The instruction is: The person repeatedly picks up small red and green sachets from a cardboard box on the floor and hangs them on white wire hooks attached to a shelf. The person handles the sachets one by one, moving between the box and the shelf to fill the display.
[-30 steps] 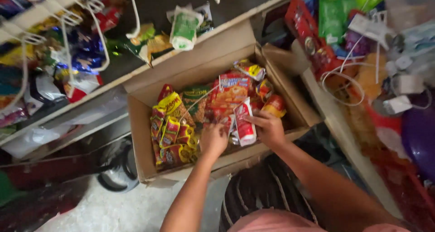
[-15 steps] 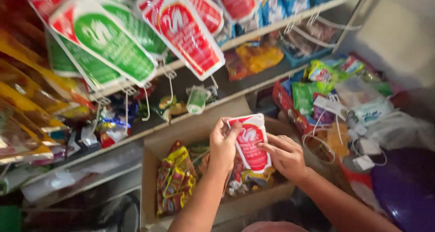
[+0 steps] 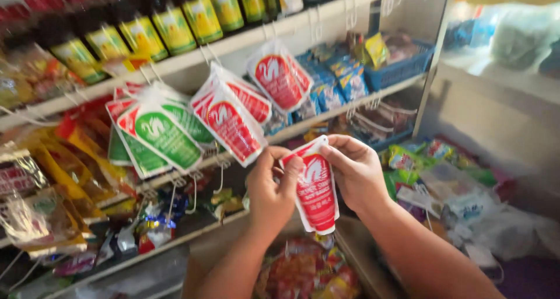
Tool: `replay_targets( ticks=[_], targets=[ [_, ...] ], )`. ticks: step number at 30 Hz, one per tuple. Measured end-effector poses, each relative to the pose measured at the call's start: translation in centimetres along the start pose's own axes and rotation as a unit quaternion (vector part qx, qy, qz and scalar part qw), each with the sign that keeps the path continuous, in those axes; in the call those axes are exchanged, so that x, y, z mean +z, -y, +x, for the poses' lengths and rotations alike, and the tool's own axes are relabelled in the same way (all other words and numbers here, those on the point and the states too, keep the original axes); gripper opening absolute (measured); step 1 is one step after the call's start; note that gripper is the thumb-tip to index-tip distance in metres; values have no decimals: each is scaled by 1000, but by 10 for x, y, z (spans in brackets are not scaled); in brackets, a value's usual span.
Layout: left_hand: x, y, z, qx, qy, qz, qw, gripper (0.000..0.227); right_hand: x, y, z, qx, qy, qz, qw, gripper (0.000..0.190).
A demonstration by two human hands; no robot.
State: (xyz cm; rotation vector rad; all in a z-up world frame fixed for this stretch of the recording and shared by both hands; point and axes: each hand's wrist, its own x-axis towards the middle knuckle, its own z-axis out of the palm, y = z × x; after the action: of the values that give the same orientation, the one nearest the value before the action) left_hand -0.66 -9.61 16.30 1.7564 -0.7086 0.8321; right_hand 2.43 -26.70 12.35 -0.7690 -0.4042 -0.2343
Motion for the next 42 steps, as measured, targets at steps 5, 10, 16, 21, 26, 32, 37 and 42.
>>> replay_targets(
  ticks=[5, 10, 16, 21, 26, 32, 37, 42],
  targets=[
    [6, -15, 65, 61, -17, 95, 993, 21, 15, 20, 57, -30, 28, -37, 998, 14],
    [23, -7, 131, 65, -43, 179, 981, 14, 33, 33, 122, -98, 50, -91, 990, 14],
    [38, 28, 185, 13, -84, 258, 962, 18, 43, 38, 174, -52, 52, -30, 997, 13],
    [43, 47, 205, 38, -113, 314, 942, 19, 44, 30, 200, -89, 39, -53, 994, 12],
    [45, 61, 213, 16, -122, 310, 943, 21, 46, 28, 213, -98, 39, -57, 993, 10],
    [48, 62, 208, -6, -108, 301, 948, 20, 38, 24, 211, -84, 45, -47, 994, 8],
    [48, 96, 218, 27, -98, 320, 942, 17, 22, 3, 231, -81, 43, -61, 994, 6],
    [50, 142, 235, 67, -88, 353, 929, 15, 3, -38, 236, -298, 25, -338, 892, 17]
  ],
)
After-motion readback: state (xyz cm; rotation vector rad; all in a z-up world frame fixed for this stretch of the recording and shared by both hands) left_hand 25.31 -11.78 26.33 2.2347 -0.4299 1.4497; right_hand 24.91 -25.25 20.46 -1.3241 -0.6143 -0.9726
